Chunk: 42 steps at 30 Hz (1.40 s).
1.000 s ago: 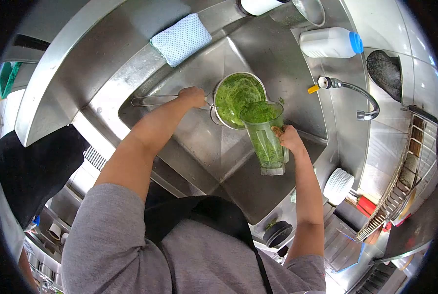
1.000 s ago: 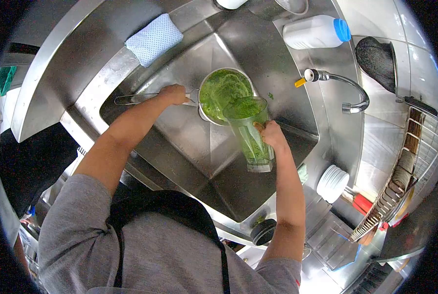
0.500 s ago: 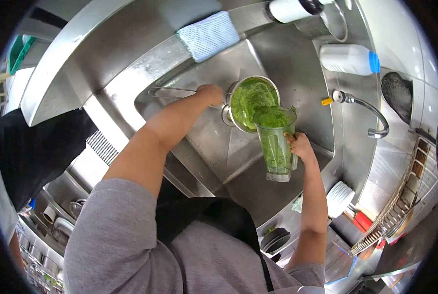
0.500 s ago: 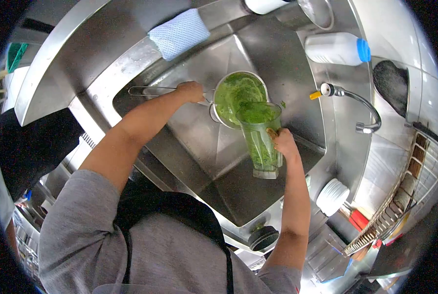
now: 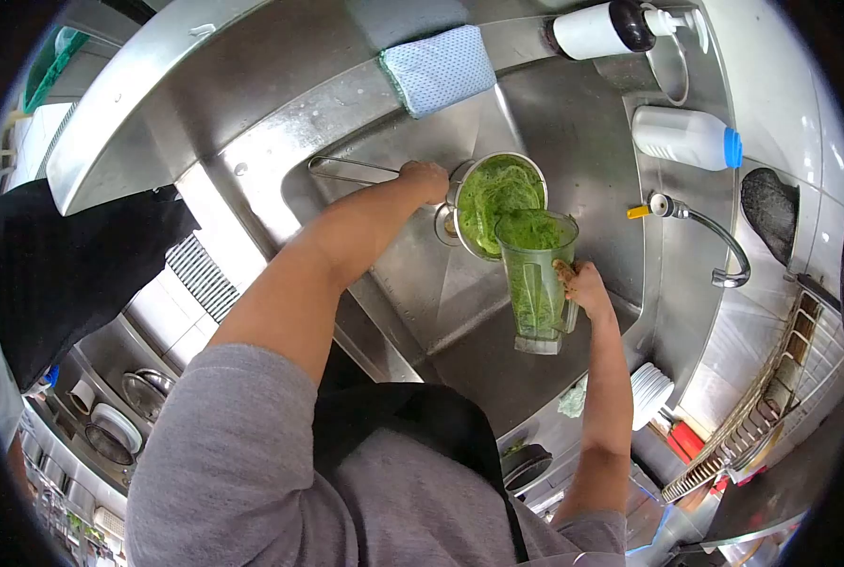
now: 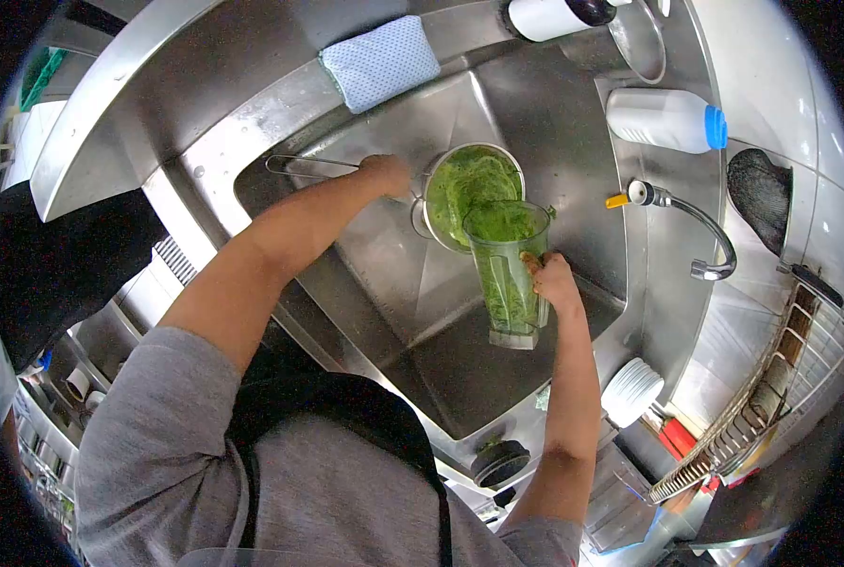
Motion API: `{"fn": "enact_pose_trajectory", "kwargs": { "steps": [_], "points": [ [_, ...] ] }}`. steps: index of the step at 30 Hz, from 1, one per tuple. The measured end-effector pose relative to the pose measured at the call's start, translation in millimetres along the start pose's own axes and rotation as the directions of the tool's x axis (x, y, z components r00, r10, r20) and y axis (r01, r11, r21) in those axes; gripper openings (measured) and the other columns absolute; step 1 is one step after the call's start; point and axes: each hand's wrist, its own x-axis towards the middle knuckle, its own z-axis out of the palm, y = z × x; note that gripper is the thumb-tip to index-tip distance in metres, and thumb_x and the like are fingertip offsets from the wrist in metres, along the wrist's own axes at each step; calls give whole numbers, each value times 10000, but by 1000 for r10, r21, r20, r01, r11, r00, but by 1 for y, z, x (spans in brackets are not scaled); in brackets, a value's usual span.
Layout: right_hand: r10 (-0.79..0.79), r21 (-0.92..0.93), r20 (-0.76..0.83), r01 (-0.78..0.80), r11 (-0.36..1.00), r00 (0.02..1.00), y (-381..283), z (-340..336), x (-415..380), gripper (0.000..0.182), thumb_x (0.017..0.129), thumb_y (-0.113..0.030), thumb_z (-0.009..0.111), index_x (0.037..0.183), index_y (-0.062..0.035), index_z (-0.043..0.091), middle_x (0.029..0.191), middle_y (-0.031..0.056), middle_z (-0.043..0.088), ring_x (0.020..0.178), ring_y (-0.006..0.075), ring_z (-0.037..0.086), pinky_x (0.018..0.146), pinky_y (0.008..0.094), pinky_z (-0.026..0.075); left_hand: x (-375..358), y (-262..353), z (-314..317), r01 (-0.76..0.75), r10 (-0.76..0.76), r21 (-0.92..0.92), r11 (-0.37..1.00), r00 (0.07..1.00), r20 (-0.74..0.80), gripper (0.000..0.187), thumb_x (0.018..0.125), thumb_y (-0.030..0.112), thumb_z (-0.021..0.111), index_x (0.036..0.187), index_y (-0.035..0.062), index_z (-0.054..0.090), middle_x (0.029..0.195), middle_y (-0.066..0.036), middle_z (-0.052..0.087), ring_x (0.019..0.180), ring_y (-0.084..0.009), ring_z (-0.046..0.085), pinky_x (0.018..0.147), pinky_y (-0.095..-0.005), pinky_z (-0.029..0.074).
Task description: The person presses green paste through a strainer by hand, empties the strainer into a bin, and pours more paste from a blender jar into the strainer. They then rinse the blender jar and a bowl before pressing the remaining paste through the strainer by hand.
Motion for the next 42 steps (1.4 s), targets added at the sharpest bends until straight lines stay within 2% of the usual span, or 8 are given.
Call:
{"fn": "enact_pose_trajectory", "kwargs": {
  "steps": [4, 14, 16, 29, 32, 35, 37, 42],
  "points": [
    [299, 106, 53, -303, 947, 953, -19, -6, 4, 231, 756, -174, 560, 655, 32, 526, 493, 28, 451, 406, 97, 427, 381, 262, 348, -2, -1, 0, -10, 9, 14, 1000, 999, 40, 292, 734, 139, 465, 995, 68, 573, 1053, -108, 545, 987, -239, 518, 794, -375, 420],
    [105, 91, -78, -98, 991, 991, 26, 4, 10, 150, 718, -106, 561, 670, 35, 541, 520, 21, 474, 422, 99, 446, 385, 253, 361, 11, -7, 12, -15, 13, -16, 1000, 998, -68, 360, 726, 336, 545, 924, 38, 589, 964, -133, 576, 890, -283, 554, 724, -407, 447],
    [338, 153, 145, -358, 921, 930, -25, -17, 0, 358, 726, -303, 564, 746, 54, 535, 691, 209, 543, 667, 331, 546, 559, 358, 430, 12, -8, 13, -13, 10, -29, 999, 997, -80, 368, 725, 343, 547, 927, 37, 588, 962, -135, 576, 890, -286, 553, 725, -408, 446],
    [40, -149, 161, -16, 989, 986, 1, -14, 10, 279, 773, -334, 486, 753, -68, 564, 674, 142, 553, 721, 279, 528, 651, 374, 414, 19, -11, 15, -51, 52, 13, 999, 998, -38, 337, 723, 308, 537, 894, 24, 596, 937, -149, 579, 870, -289, 559, 730, -404, 446],
    [405, 54, 166, -419, 907, 899, -25, -22, 5, 286, 779, -338, 488, 725, -63, 546, 621, 121, 540, 692, 257, 534, 641, 366, 419, 15, -10, 16, -39, 39, 3, 999, 998, -48, 338, 721, 305, 535, 902, 26, 593, 945, -149, 577, 871, -288, 559, 730, -404, 446],
    [-69, -114, 92, 79, 990, 993, -14, -22, 4, 315, 721, -261, 605, 660, 32, 507, 542, 43, 486, 433, 119, 465, 392, 257, 365, 16, -12, 15, -38, 37, -11, 999, 996, -78, 344, 718, 307, 536, 911, 28, 591, 952, -147, 576, 873, -287, 558, 730, -406, 446],
    [213, 207, 51, -219, 953, 976, -34, -23, 0, 312, 725, -259, 603, 655, 26, 497, 535, 45, 481, 431, 118, 469, 390, 256, 363, 14, -10, 14, -49, 48, -3, 999, 997, -67, 346, 717, 308, 535, 915, 29, 589, 955, -146, 575, 873, -286, 558, 730, -406, 446],
    [56, 0, 56, -56, 998, 997, 3, -17, 10, 302, 722, -250, 608, 668, 19, 482, 553, 46, 492, 436, 111, 475, 389, 252, 367, -5, -1, -4, -5, 5, 5, 1000, 1000, 15, 282, 715, 147, 481, 960, 60, 589, 1026, -122, 555, 946, -252, 540, 763, -382, 440]
  ]
}}
